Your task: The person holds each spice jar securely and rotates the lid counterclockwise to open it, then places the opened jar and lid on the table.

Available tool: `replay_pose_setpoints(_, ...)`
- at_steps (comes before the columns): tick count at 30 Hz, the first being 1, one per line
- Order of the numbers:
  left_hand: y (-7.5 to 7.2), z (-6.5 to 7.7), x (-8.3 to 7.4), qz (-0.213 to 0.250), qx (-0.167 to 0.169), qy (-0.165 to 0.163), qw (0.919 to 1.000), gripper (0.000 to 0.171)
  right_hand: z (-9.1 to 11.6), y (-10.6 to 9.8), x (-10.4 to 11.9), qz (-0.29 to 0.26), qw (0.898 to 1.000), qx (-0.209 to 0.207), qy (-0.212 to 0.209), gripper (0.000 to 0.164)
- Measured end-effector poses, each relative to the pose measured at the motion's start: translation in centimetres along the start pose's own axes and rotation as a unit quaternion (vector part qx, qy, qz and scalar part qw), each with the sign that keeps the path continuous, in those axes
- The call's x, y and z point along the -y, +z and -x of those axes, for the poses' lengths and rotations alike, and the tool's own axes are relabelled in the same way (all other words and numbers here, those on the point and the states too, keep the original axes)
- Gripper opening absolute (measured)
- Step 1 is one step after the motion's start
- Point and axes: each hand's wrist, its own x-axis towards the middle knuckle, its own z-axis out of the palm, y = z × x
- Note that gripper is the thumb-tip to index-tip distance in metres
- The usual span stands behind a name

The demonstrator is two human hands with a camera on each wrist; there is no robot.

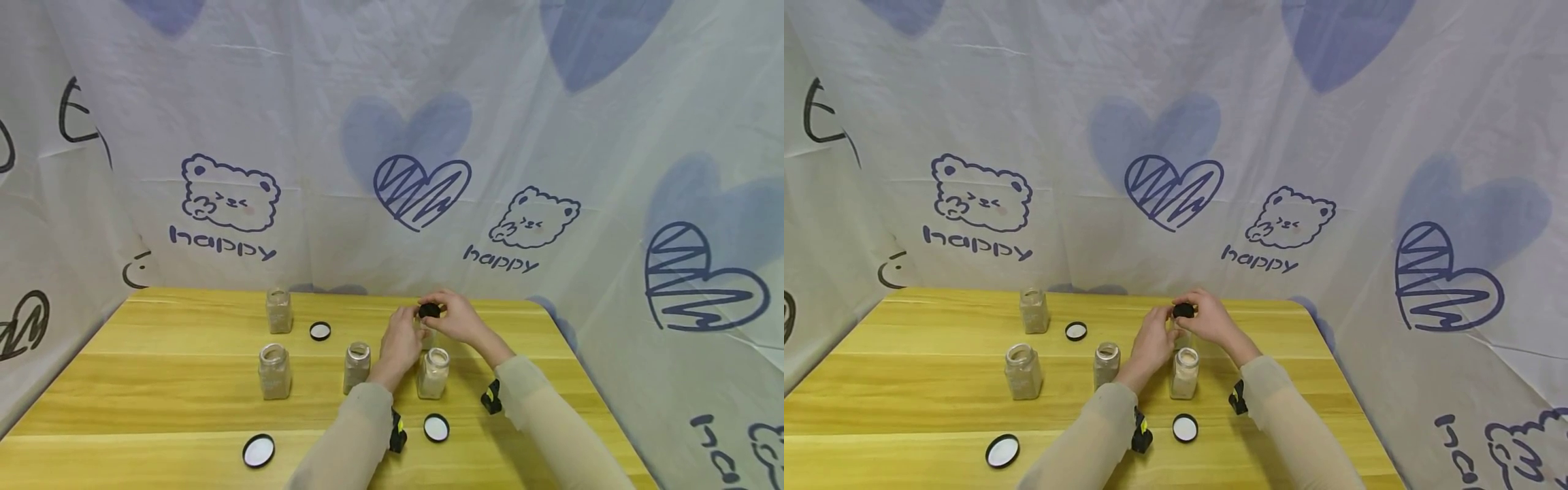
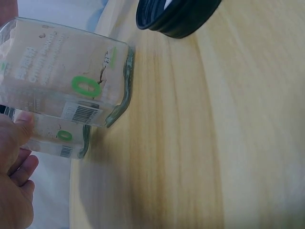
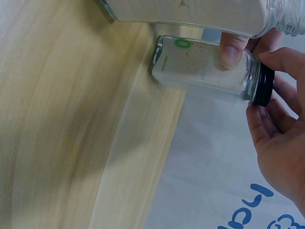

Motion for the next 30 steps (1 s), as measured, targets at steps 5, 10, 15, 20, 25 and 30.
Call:
replay_pose_setpoints(5, 0.10, -0.10, 0.10, -0.003, -0.007, 0.004, 1.0000, 0.042, 0.03, -0.01, 0.04, 0.002, 1.000, -0.001, -0.007, 0.036)
replay_pose_setpoints(10, 0.15, -0.14, 0.15, -0.001, -0.006, 0.004, 1.0000, 0.042, 0.15, -0.05, 0.07, -0.006, 1.000, 0.002, -0.006, 0.037)
replay_pose_setpoints(15, 0.14, -0.15, 0.15, -0.002, -0.002, 0.004, 1.0000, 0.042, 0.14, -0.03, -0.11, -0.010, 1.000, 0.001, -0.010, 0.037)
replay_pose_setpoints(20, 0.04, -0.22, 0.09, -0.005, 0.002, -0.001, 1.0000, 0.044, 0.10, -0.05, -0.22, -0.004, 1.000, -0.004, -0.015, 0.037)
replay_pose_setpoints(25, -0.07, -0.20, 0.04, -0.007, 0.006, -0.006, 0.9999, 0.045, 0.15, -0.16, -0.08, -0.008, 1.000, -0.001, -0.013, 0.038)
replay_pose_setpoints(30, -0.01, -0.13, 0.14, -0.006, 0.005, -0.005, 1.0000, 0.046, 0.26, -0.21, -0.13, -0.007, 1.000, 0.005, -0.021, 0.040)
